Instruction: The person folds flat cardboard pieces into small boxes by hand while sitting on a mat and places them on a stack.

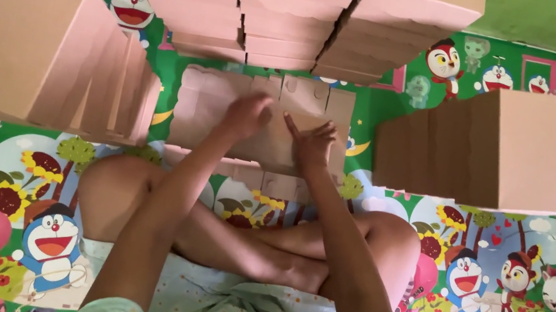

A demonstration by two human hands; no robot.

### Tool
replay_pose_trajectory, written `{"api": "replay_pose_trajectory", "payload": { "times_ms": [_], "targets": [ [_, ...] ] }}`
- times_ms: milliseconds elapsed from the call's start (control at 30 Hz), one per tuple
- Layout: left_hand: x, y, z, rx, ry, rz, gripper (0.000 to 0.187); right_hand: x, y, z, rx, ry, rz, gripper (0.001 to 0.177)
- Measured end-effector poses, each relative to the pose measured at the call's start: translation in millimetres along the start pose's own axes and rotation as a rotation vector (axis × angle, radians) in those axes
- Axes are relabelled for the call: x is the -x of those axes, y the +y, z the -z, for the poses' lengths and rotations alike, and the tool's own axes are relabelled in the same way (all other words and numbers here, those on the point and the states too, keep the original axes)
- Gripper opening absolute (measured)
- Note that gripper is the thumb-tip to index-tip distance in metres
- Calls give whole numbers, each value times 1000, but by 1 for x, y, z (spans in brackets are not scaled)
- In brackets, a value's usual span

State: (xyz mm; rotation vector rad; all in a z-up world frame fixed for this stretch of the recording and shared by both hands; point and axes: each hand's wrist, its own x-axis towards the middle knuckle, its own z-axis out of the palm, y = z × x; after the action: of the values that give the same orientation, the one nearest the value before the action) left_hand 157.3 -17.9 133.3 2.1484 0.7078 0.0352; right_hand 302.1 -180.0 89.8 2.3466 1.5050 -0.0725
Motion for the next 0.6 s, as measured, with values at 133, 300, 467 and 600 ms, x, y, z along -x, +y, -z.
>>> {"api": "replay_pose_trajectory", "payload": {
  "times_ms": [133,300,467,600],
  "targets": [
    [-74,-98,-29,-429,329,-212,70,8,0,32,74,-40,-1,75],
    [-59,-79,-13,-431,328,-159,61,4,1,41,46,-109,15,76],
    [22,-37,0,-581,198,-220,55,20,-2,63,-21,-149,-14,81],
    [56,-43,-18,-683,176,-186,69,21,-11,61,-172,-119,-29,85]
  ]
}}
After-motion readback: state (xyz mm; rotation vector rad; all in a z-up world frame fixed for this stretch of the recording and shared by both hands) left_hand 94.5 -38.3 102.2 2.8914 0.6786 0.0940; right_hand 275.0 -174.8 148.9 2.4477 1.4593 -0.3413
